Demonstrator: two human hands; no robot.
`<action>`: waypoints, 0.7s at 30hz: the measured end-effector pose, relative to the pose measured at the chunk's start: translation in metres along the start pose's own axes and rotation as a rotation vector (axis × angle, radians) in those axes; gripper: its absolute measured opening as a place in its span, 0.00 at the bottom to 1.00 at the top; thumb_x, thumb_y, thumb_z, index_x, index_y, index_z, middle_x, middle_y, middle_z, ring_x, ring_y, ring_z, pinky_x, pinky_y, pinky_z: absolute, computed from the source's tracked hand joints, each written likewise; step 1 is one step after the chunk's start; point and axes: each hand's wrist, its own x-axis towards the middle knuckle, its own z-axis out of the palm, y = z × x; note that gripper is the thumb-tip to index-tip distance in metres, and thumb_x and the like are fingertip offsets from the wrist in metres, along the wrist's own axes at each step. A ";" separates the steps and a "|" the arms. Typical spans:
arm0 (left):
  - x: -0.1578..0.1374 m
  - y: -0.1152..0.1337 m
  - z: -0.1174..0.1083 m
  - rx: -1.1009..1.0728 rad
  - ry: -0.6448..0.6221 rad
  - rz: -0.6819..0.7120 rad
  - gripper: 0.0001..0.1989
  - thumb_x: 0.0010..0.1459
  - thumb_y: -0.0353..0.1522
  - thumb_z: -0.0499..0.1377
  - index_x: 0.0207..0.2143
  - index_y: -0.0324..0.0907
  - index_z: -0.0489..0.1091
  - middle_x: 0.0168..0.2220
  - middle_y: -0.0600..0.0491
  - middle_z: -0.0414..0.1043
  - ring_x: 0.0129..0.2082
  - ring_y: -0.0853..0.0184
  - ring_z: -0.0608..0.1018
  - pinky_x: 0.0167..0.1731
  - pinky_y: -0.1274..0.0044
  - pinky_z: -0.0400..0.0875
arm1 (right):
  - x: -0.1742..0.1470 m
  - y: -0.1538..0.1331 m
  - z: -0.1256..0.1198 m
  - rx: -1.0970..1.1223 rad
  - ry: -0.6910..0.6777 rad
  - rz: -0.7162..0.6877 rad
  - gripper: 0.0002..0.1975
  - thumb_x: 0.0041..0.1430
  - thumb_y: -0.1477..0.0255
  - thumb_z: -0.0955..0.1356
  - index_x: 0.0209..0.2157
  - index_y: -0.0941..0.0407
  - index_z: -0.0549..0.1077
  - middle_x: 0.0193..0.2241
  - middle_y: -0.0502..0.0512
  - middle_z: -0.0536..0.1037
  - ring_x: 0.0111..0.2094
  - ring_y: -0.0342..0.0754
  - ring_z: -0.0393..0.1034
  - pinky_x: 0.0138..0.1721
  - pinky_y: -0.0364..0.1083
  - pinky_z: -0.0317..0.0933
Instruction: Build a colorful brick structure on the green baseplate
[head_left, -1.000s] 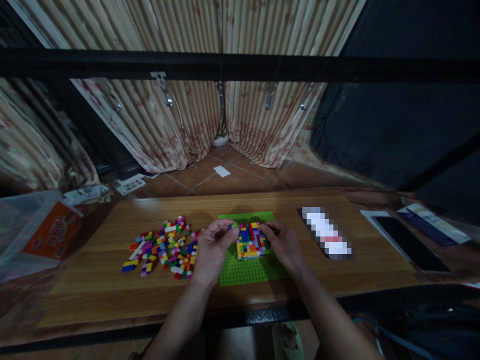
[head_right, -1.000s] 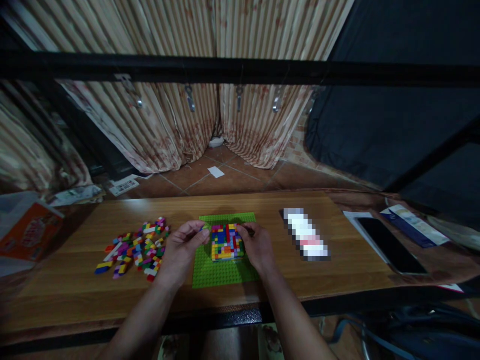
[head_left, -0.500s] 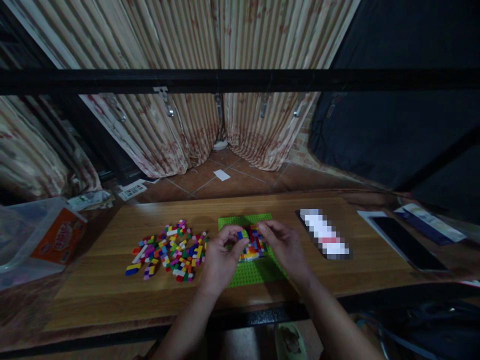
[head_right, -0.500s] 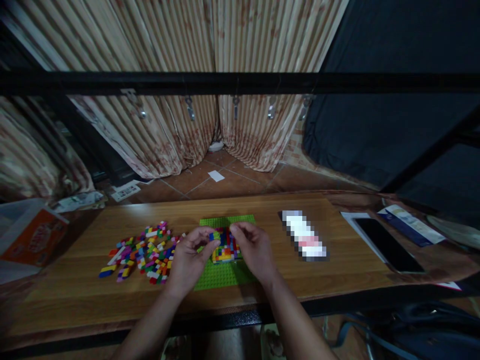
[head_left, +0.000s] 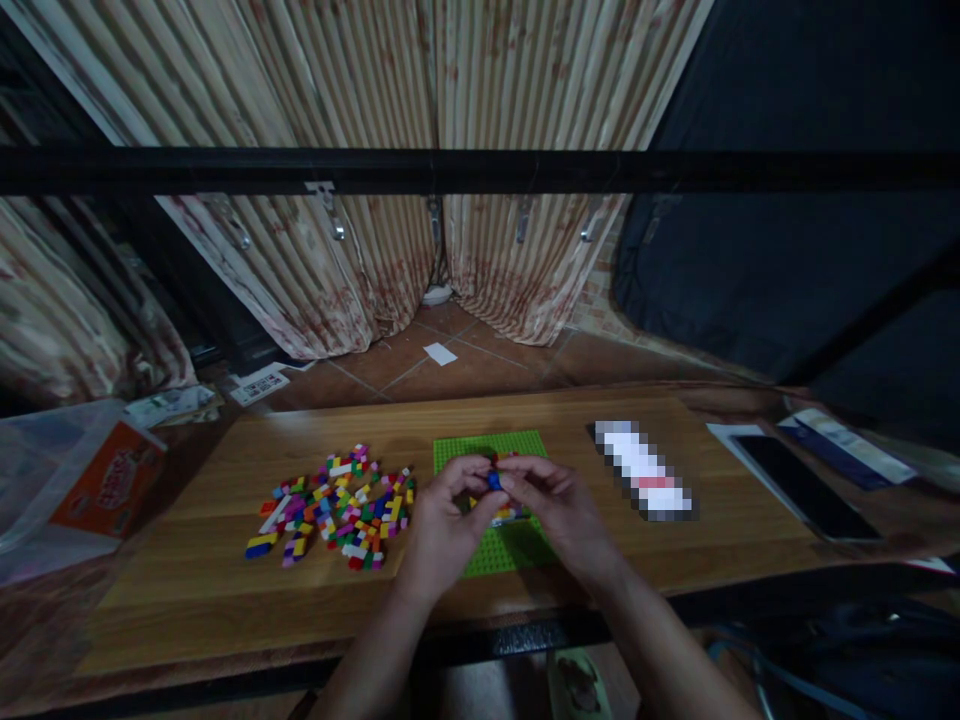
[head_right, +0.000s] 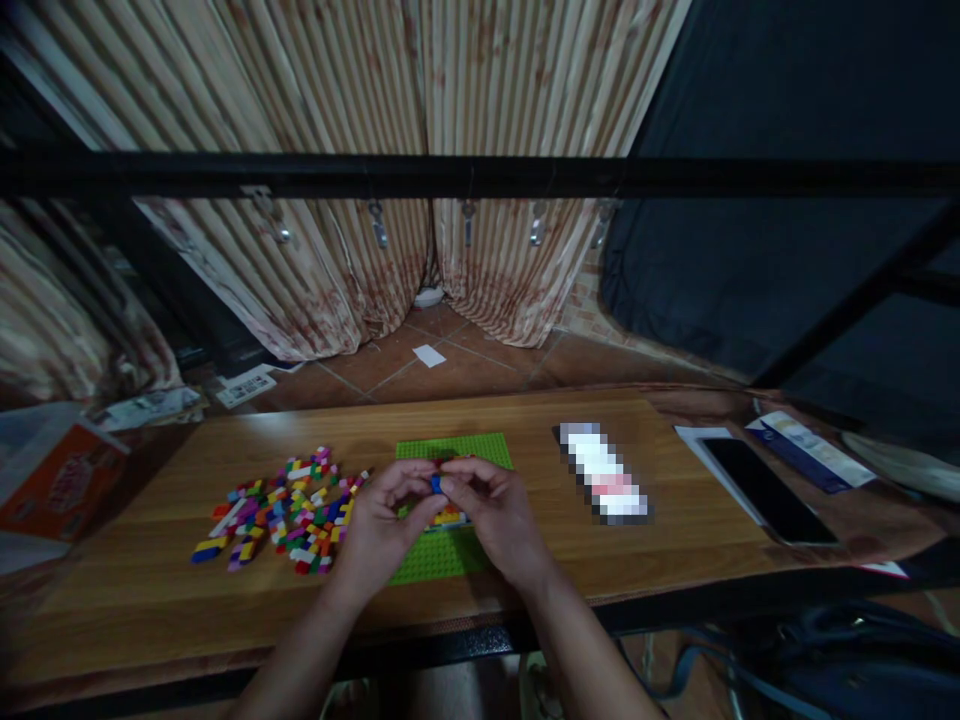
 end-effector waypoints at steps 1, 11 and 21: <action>0.001 -0.001 0.000 -0.067 -0.010 -0.033 0.12 0.51 0.32 0.64 0.40 0.43 0.73 0.31 0.53 0.75 0.32 0.68 0.76 0.35 0.78 0.70 | 0.000 0.000 0.000 -0.004 0.003 -0.020 0.13 0.45 0.62 0.74 0.33 0.54 0.79 0.30 0.51 0.80 0.31 0.45 0.72 0.34 0.45 0.66; 0.005 -0.001 0.001 -0.225 0.014 -0.156 0.09 0.50 0.34 0.64 0.33 0.40 0.75 0.29 0.53 0.75 0.28 0.70 0.75 0.32 0.79 0.70 | -0.003 0.004 -0.001 -0.094 -0.035 -0.123 0.10 0.49 0.69 0.72 0.37 0.53 0.77 0.34 0.51 0.79 0.35 0.46 0.72 0.38 0.45 0.66; 0.007 0.003 -0.004 -0.560 0.207 -0.420 0.13 0.44 0.33 0.66 0.32 0.38 0.70 0.26 0.56 0.71 0.24 0.71 0.75 0.22 0.82 0.67 | 0.000 0.003 -0.004 -0.069 0.063 -0.153 0.11 0.48 0.70 0.73 0.36 0.53 0.77 0.32 0.52 0.80 0.35 0.46 0.74 0.39 0.46 0.67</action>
